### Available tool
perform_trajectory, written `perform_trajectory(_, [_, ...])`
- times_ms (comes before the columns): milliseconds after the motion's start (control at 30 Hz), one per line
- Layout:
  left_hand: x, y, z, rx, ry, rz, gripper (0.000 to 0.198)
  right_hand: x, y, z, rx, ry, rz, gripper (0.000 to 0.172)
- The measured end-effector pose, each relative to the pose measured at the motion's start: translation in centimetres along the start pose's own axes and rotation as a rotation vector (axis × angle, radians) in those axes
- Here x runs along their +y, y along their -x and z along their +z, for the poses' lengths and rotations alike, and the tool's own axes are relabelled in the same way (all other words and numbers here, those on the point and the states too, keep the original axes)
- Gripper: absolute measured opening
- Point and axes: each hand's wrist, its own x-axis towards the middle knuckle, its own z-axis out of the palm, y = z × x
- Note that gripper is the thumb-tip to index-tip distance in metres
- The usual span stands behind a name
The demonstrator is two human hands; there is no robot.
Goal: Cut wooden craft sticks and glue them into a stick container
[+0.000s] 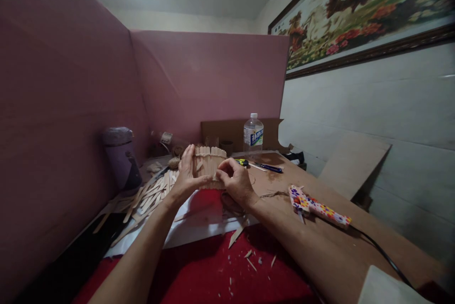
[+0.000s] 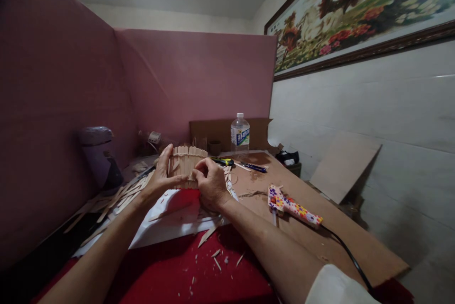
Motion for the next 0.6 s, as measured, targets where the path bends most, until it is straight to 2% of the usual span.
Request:
perform_trajectory(300, [0.12,-0.07,-0.4,-0.035,0.002,-0.029,0.106,-0.44,-0.12,-0.36,-0.03,0.018,-0.005,0.005])
perform_trajectory(600, [0.14,0.06,0.02,0.033,-0.046,0.021,0.098,-0.29,-0.02,-0.39,-0.026,0.054,-0.033,0.005])
